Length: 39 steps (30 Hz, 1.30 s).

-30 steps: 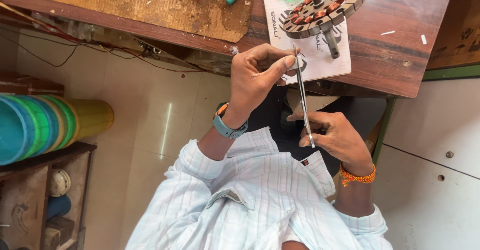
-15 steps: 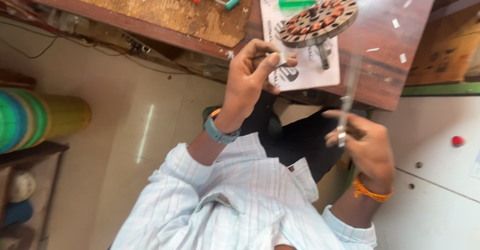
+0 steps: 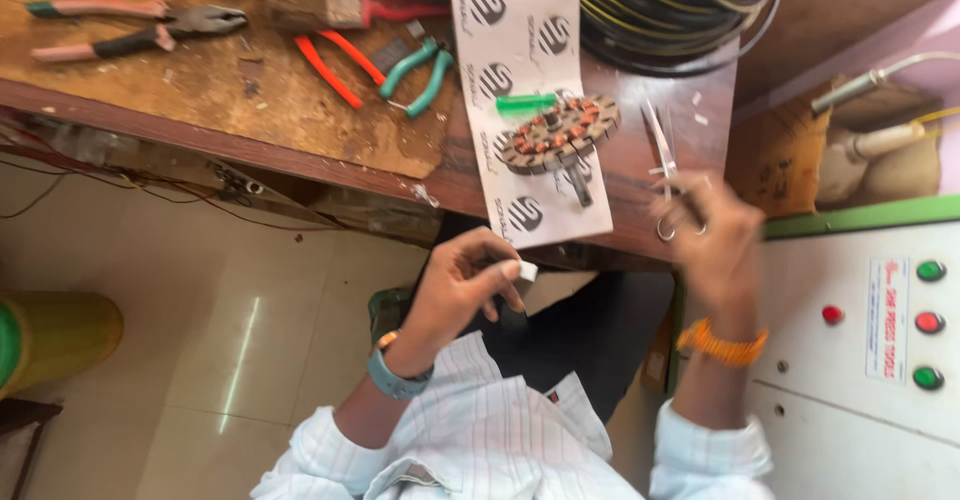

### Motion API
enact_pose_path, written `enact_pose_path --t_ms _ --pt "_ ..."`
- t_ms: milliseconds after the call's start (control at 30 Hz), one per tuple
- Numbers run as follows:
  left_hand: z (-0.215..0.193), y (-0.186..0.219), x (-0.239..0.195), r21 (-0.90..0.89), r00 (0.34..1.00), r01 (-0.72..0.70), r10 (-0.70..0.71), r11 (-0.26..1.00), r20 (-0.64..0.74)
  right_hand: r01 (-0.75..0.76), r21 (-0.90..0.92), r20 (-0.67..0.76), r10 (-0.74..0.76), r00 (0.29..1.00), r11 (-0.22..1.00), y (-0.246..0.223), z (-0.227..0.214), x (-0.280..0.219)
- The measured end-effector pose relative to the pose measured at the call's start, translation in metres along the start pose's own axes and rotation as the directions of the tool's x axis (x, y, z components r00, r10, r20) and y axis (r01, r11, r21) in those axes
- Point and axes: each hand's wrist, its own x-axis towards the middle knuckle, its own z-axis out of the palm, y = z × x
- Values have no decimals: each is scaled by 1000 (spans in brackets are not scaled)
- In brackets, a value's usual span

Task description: The person is repairing a small electrical component, likely a motor stator. They use a green screwdriver to adjust parts, scissors to cut small white pieces, and insert these pieces into the component's slots. The person repeatedly handles the component, adjusting and inserting pieces throughout the clip.

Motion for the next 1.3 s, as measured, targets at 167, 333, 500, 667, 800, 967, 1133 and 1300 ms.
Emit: enact_pose_path --t_ms 167,333,500,667,800,967,1133,1300 --pt "14 -3 5 144 998 -60 62 988 -7 -44 684 229 -158 960 728 -32 66 -52" --pt "17 6 8 252 991 -130 130 959 14 76 656 -25 -78 997 751 -42 89 -69" --pt "19 8 6 447 929 -345 367 825 40 -35 695 50 0 999 718 -39 94 -69" --pt "25 8 4 427 952 -268 306 863 -20 217 575 -86 -205 975 789 -40 85 -70" --pt "32 14 1 415 952 -272 307 868 -18 445 357 -207 -395 895 821 -46 70 -68" --pt "40 25 -1 514 898 -388 440 765 23 503 265 -266 -439 858 823 -56 64 -63" --pt "43 29 -2 467 928 -325 371 822 -7 541 269 -291 -468 834 797 -58 63 -58" --pt "44 26 0 629 783 -504 621 592 42 326 529 -211 -251 945 783 -60 64 -63"
